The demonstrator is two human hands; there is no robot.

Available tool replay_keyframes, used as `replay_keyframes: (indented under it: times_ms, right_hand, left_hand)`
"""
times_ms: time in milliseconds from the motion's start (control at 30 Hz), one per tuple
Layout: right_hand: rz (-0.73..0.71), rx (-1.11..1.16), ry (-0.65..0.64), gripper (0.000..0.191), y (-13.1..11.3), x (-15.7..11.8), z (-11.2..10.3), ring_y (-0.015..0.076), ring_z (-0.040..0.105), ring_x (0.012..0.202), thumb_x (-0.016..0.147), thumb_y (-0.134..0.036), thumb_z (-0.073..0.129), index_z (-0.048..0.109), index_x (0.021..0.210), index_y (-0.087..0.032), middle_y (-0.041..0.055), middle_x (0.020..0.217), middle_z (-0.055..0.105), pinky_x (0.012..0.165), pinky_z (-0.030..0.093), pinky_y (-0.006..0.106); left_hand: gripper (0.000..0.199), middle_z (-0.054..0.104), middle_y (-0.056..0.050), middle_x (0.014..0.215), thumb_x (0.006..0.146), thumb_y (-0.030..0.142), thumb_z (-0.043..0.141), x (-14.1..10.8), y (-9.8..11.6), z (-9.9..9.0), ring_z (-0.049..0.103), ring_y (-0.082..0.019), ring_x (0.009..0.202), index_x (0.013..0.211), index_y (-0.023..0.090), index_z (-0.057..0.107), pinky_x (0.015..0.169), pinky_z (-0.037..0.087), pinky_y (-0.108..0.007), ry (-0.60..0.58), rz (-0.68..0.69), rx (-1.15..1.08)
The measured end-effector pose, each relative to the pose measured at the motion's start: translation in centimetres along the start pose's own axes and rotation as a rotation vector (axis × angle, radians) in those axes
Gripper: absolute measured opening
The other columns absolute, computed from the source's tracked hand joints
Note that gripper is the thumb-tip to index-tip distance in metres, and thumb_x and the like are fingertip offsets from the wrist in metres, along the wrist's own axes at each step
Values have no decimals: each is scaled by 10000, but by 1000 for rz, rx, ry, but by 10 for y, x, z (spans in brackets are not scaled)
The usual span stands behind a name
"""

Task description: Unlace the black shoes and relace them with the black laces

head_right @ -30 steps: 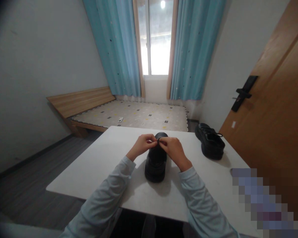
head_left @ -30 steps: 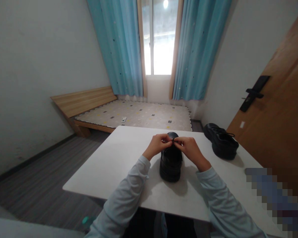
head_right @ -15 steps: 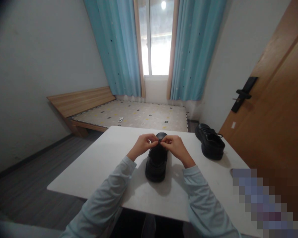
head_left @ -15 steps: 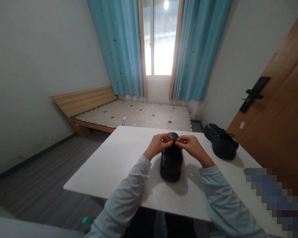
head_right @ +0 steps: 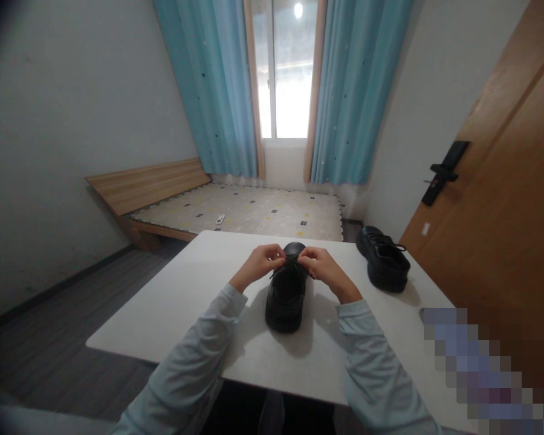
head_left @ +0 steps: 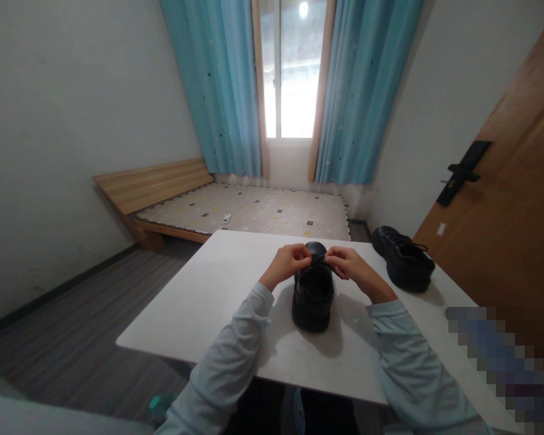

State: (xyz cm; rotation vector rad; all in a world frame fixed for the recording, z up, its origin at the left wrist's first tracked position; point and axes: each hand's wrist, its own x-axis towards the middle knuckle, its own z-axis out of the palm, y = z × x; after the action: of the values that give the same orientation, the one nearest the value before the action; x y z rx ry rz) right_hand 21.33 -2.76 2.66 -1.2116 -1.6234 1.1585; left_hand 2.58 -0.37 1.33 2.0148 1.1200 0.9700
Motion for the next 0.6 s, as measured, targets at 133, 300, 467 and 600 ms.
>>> replay_keyframes:
  times_ms: [133, 300, 467, 600]
  right_hand:
    - [58, 34, -26, 180, -2, -2, -3, 45, 309, 333, 679, -341, 572, 486, 656, -184, -95, 411, 376, 348, 172, 188]
    - [96, 18, -67, 195, 1, -2, -10, 46, 309, 327, 686, -354, 566, 473, 650, -186, -93, 383, 377, 353, 181, 184]
    - [114, 17, -95, 195, 4, -1, -14, 45, 322, 340, 664, -343, 583, 477, 630, -182, -87, 404, 388, 360, 187, 188]
    - [119, -1, -106, 176, 6, -1, -16, 42, 320, 346, 660, -323, 577, 484, 626, -177, -83, 409, 397, 368, 177, 191]
  left_hand:
    - [120, 511, 51, 540, 679, 216, 573, 0, -2, -2, 452, -80, 540, 728, 131, 643, 545, 318, -197, -5, -6, 27]
    - [134, 525, 43, 578, 671, 225, 550, 1, -5, -3, 452, -87, 576, 718, 132, 633, 564, 321, -201, -31, -40, 29]
    - [159, 531, 33, 594, 678, 264, 524, 2, -8, -4, 457, -95, 587, 695, 131, 610, 566, 322, -210, -28, -51, 31]
    - [163, 524, 35, 593, 682, 278, 512, 2, -10, -5, 454, -97, 591, 674, 136, 591, 573, 326, -213, -34, -44, 50]
